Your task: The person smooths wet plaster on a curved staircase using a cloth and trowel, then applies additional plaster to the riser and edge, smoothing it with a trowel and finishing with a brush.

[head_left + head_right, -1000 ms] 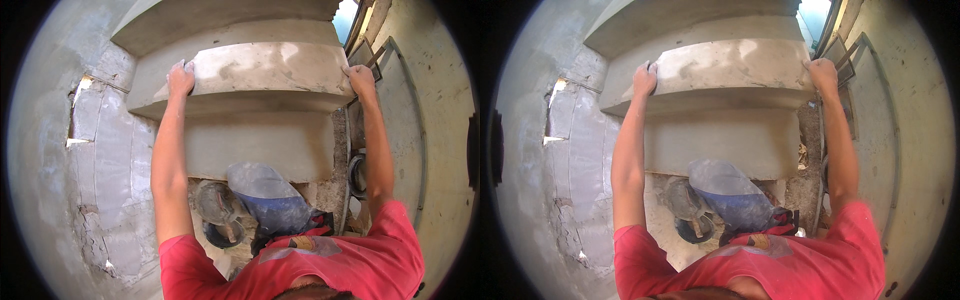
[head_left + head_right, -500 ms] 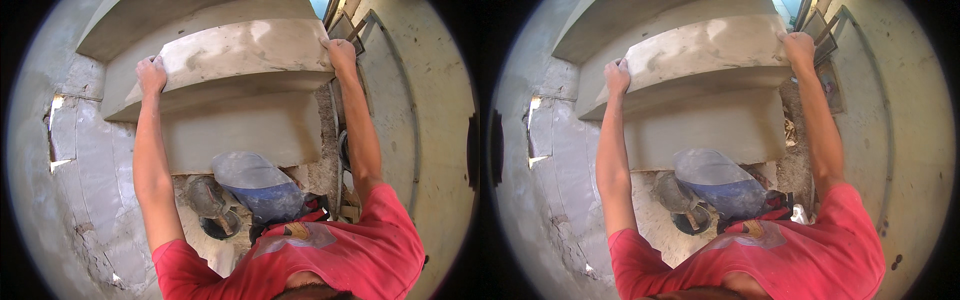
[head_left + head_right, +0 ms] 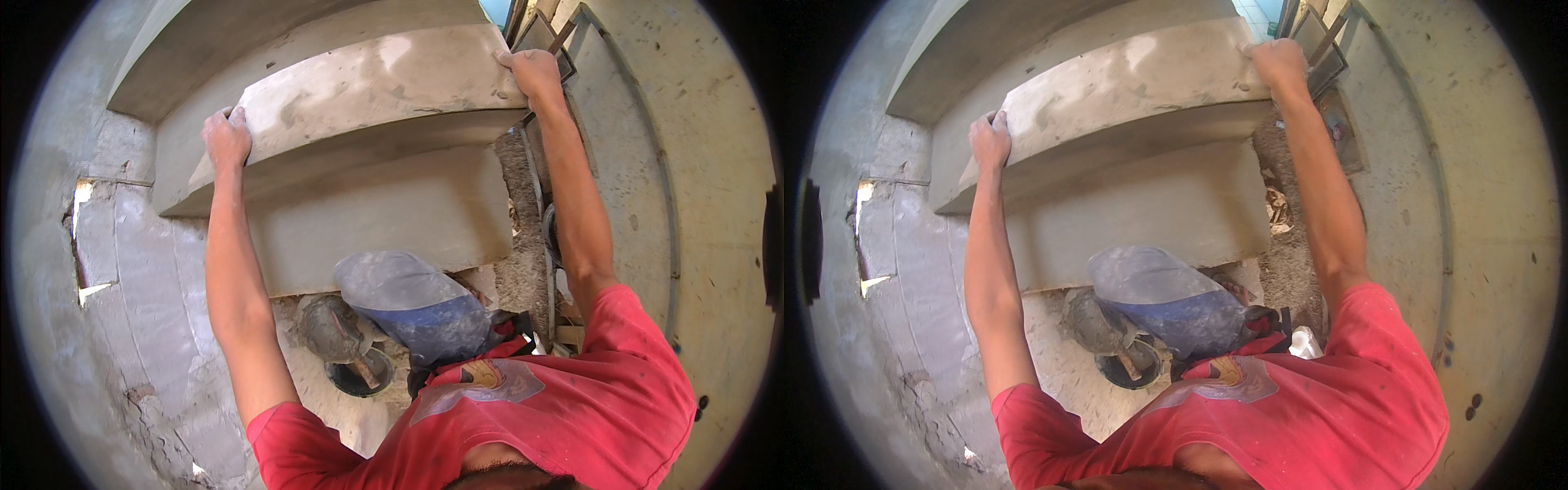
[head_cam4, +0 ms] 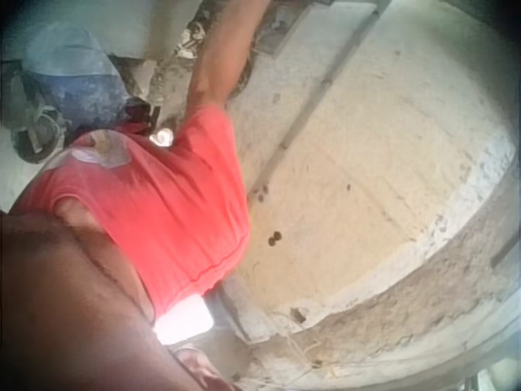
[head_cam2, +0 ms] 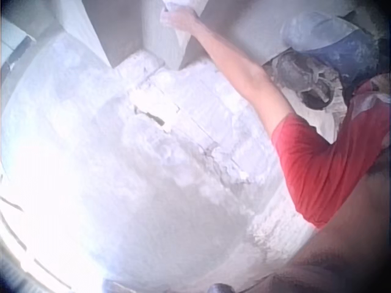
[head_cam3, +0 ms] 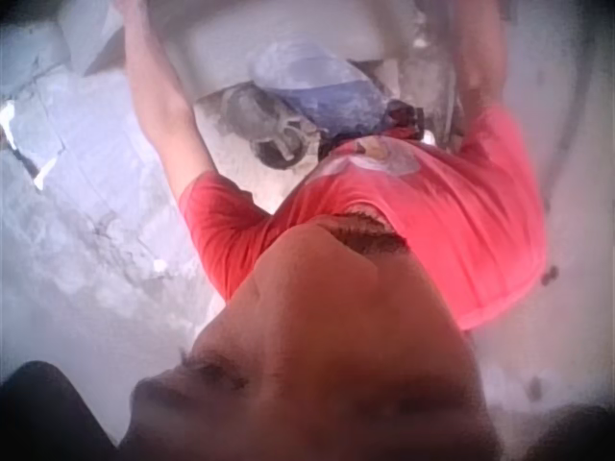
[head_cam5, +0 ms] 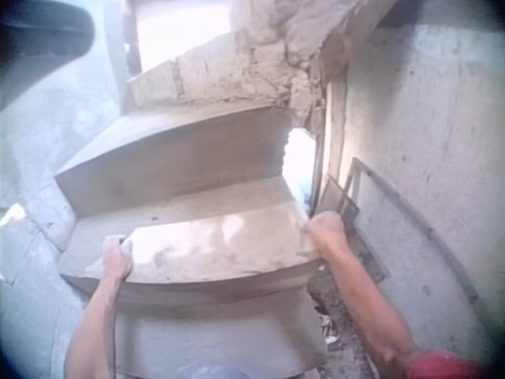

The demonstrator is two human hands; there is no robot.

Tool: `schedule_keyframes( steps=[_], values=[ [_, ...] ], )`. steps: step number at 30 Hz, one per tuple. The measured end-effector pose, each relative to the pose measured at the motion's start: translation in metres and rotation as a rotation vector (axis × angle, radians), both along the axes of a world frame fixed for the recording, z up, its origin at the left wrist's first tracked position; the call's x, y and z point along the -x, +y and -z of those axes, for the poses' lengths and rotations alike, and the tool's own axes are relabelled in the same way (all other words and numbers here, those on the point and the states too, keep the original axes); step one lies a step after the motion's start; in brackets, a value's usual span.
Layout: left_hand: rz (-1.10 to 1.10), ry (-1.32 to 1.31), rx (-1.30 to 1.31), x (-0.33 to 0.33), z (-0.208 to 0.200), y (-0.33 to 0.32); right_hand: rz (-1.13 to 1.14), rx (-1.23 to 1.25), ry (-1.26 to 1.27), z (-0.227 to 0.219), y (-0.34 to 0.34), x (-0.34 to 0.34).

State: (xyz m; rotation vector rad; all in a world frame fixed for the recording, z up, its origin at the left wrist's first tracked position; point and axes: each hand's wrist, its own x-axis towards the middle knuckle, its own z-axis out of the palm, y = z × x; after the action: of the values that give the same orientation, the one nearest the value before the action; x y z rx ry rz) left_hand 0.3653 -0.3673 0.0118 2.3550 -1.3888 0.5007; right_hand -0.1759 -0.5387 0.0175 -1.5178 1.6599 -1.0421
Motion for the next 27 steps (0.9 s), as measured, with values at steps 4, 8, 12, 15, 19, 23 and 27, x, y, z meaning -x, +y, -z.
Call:
schedule_keyframes(
  steps=[4, 8, 12, 15, 19, 23, 27],
  values=[
    [0.01, 0.008, 0.021, -0.001, -0.001, 0.001, -0.037, -0.074, -0.006, -0.003, -0.002, 0.005],
    [0.009, -0.023, 0.053, -0.001, 0.0, 0.001, -0.06, -0.094, 0.002, 0.0, -0.003, 0.004],
    [-0.009, -0.015, 0.051, -0.001, 0.001, 0.002, -0.019, 0.0, -0.021, 0.0, -0.004, 0.001],
    [0.001, -0.001, 0.043, -0.002, -0.001, 0.002, -0.053, -0.049, -0.034, -0.004, -0.006, 0.003],
    [0.02, -0.019, 0.025, -0.002, -0.003, 0.004, -0.092, -0.078, -0.087, -0.01, -0.007, 0.008],
    [0.014, 0.053, -0.055, -0.004, -0.011, 0.003, -0.137, -0.11, -0.262, -0.019, -0.011, 0.007],
    [0.033, 0.345, -0.174, -0.006, -0.038, 0.005, -0.103, -0.161, -0.175, -0.047, -0.031, 0.006]
  ],
)
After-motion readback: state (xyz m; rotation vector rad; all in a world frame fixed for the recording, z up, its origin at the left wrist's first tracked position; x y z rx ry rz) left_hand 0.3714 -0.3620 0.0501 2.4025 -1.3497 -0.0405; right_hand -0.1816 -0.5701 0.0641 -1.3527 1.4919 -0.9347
